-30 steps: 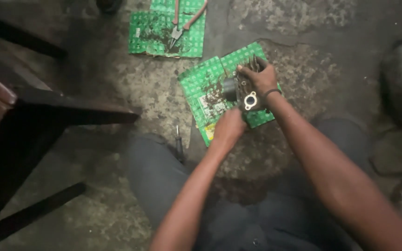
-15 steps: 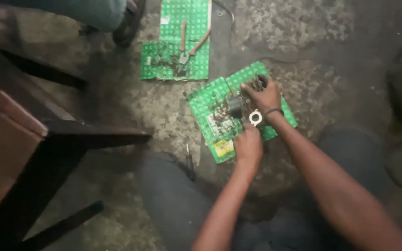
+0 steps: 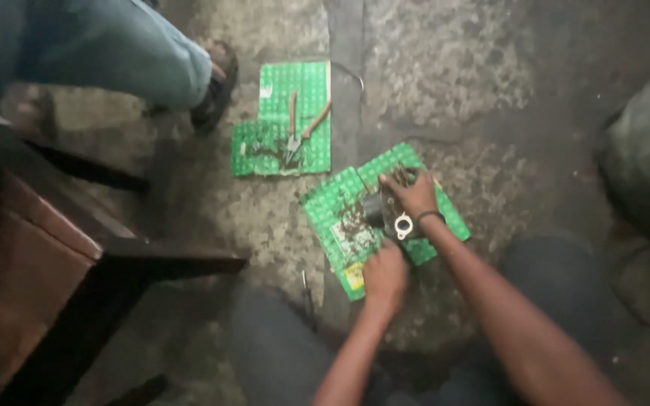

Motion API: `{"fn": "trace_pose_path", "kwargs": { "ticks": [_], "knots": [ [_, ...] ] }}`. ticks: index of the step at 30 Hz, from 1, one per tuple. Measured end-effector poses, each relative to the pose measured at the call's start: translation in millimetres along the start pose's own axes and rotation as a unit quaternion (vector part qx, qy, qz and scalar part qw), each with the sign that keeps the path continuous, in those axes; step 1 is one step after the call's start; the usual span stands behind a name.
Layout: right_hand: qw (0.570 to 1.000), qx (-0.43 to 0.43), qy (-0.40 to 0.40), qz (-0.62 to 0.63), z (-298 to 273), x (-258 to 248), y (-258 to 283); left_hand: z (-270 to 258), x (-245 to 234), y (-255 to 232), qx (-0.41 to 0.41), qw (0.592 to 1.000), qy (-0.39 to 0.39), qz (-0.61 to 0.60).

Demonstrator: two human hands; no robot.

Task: Cleaning and reassembling components of a small engine cylinder head.

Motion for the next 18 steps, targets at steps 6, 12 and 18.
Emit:
{"fn": "trace_pose_path", "kwargs": {
  "ticks": [6,12,18],
  "knots": [
    [0.993,0.053,-0.037,-0.096,6.3,11.7,-45.5,2.4,6.1,-0.5,-0.017,0.999,-0.039,0.024],
    [0.986,0.075,-0.061,-0.139,-33.2,20.2,16.7,3.6,6.7,9.7,-0.006,0.994,-0.075,0.081],
    [0.969,-0.014,-0.104,-0.224,-42.7,49.7,39.3,11.1,63.9,87.2,-0.051,0.975,-0.045,-0.21]
  ]
}}
Point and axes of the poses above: each hand's wrist, its own z-axis towards the middle knuckle, its own x-axis out of the palm, y = z × x, the point moved 9 cm from there along z, towards the middle knuckle, and after that the axes turned 15 degrees about y, right-handed, at the moved point
